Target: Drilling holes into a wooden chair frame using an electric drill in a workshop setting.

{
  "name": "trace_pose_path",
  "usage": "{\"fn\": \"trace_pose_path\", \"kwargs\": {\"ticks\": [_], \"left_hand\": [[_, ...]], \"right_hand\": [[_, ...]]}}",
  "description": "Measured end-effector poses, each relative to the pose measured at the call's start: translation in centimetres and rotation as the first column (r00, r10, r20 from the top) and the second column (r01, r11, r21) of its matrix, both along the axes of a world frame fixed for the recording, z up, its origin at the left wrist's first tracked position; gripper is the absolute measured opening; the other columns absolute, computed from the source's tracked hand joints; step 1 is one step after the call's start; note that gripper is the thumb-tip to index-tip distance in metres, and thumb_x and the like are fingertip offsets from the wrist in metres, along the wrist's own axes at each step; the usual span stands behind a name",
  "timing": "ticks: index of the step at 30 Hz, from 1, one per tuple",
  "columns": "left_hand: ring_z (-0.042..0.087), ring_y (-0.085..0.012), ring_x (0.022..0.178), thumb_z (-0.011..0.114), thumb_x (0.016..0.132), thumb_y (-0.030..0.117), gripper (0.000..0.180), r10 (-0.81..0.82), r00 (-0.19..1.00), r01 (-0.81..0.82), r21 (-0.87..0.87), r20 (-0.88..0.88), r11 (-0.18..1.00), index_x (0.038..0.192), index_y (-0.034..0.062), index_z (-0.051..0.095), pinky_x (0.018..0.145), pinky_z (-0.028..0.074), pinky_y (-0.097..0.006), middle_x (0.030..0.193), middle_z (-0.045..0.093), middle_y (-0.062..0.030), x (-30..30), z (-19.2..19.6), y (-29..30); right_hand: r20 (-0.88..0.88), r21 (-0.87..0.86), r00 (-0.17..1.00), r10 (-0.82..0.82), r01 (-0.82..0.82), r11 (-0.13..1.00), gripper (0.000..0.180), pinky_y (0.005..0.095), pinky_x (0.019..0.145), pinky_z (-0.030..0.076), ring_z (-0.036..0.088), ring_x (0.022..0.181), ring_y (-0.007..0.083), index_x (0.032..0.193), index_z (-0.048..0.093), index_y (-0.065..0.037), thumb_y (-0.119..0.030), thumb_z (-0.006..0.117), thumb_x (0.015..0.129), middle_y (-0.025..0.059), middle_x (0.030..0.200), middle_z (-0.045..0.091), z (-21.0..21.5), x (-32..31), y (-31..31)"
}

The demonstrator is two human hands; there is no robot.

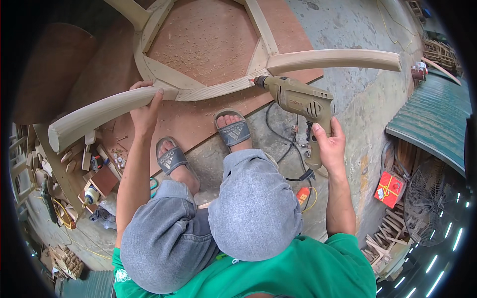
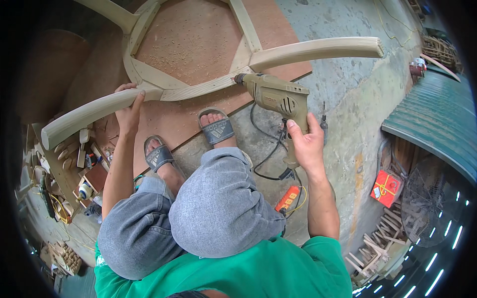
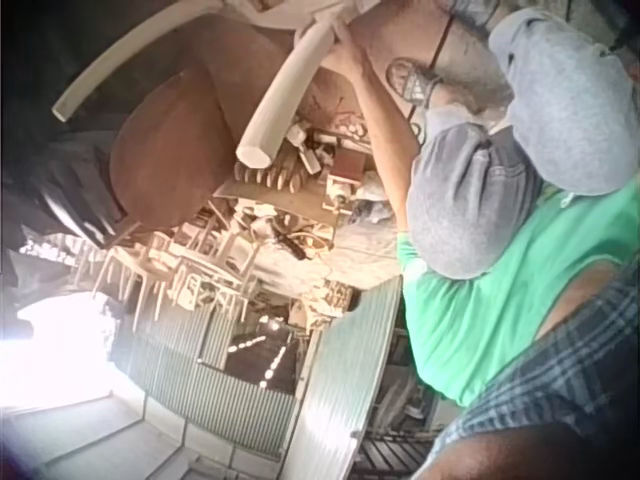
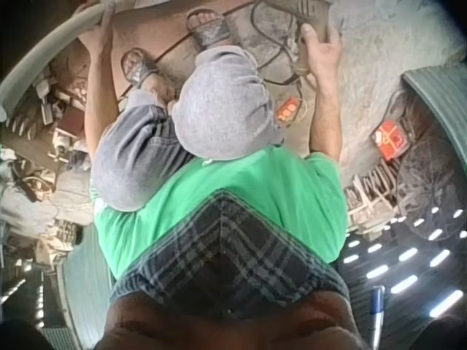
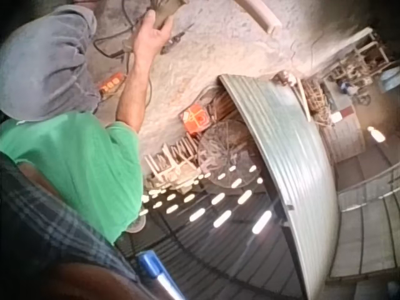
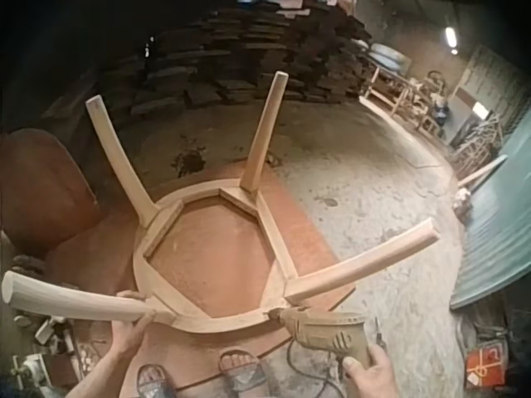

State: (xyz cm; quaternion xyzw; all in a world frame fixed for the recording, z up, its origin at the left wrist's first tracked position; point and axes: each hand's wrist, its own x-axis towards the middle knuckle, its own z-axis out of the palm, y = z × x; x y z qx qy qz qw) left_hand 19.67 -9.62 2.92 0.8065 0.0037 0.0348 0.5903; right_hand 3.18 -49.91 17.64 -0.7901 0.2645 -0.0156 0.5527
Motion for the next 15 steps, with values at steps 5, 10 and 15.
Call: {"fn": "trace_pose_path", "kwargs": {"ticks": [5, 10, 15], "left_hand": [[0.058, -0.0162, 0.103, 0.077, 0.087, 0.012, 0.042, -0.002, 1.0, 0.002, -0.01, -0.002, 1.0, 0.121, 0.0025, 0.055, 0.092, 0.048, -0.031, 0.112, 0.059, -0.0082, 0.2, -0.4, 0.3], [0.058, -0.0164, 0.104, 0.077, 0.087, 0.012, 0.045, -0.006, 1.0, 0.006, 0.025, -0.006, 1.0, 0.123, 0.002, 0.053, 0.092, 0.049, -0.031, 0.115, 0.059, -0.0088, 0.1, -0.5, 0.3], [0.059, -0.0156, 0.102, 0.078, 0.086, 0.013, 0.047, 0.042, 0.999, -0.044, -0.085, -0.03, 0.995, 0.124, 0.0013, 0.052, 0.085, 0.052, -0.029, 0.116, 0.06, -0.0089, -0.1, -0.7, -0.3]], "right_hand": [[-0.019, -0.231, 0.987, 0.162, -0.162, 0.959, 0.03, 0.0291, 0.077, 0.051, 0.065, 0.087, 0.0145, 0.116, 0.06, 0.003, -0.016, 0.068, 0.095, 0.0092, 0.097, 0.071, 0.1, 0.8, -2.1], [-0.199, -0.181, 0.837, 0.51, -0.543, 0.82, 0.051, 0.0358, 0.084, 0.051, 0.063, 0.094, 0.018, 0.131, 0.053, 0.004, -0.028, 0.068, 0.094, 0.0119, 0.102, 0.068, 3.5, 8.3, -3.2], [-0.3, -0.062, 0.814, 0.498, -0.538, 0.841, 0.059, 0.0324, 0.074, 0.052, 0.062, 0.082, 0.0144, 0.135, 0.05, 0.003, -0.035, 0.069, 0.094, 0.0075, 0.092, 0.067, 4.5, 12.1, -3.0]]}}
